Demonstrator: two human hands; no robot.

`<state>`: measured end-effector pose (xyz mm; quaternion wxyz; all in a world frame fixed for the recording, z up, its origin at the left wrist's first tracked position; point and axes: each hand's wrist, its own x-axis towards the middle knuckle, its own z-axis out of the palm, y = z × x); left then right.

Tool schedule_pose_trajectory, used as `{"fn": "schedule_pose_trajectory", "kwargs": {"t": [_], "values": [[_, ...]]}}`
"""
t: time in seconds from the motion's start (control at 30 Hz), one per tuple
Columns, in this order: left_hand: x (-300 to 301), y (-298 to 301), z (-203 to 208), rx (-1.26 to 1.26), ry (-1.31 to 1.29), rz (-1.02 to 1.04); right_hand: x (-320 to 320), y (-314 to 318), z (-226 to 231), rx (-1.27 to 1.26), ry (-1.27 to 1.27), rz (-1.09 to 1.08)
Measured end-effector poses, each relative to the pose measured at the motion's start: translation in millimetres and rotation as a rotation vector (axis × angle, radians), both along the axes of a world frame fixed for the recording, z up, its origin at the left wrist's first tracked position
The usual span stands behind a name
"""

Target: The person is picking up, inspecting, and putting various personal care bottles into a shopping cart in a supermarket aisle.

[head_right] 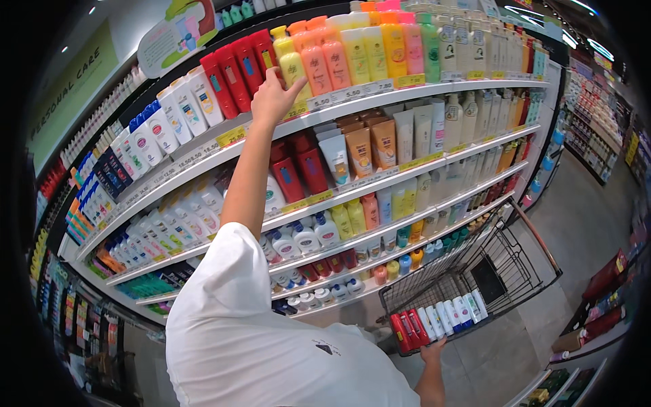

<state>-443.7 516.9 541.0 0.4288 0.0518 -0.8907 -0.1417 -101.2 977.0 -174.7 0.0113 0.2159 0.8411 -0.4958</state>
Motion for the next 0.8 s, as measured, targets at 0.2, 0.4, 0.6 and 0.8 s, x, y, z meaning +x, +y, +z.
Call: {"fn": "schedule_pose_trajectory", "kwargs": {"t": [0.2,0.4,0.6,0.8], "values": [[-31.2,7.0,-3.2,0.066,-0.034,0.022,-9.6,27.5,-45.1,0.008,-0.024,0.077],[-13.0,4.6,-11.0,0.170,0.350,0.023,-21.0,24.5,-25.7,0.148,-0.138,0.088],[20.0,39.6,-21.1,1.096,0.767,-1.053,-6.9,38.6,-33.5,0.158,-0.184,0.204],[20.5,136.7,-104.1,1.740,-0.229,-2.121,-43.9,8.6,136.2,-0.056,-0.513,0.485]]}}
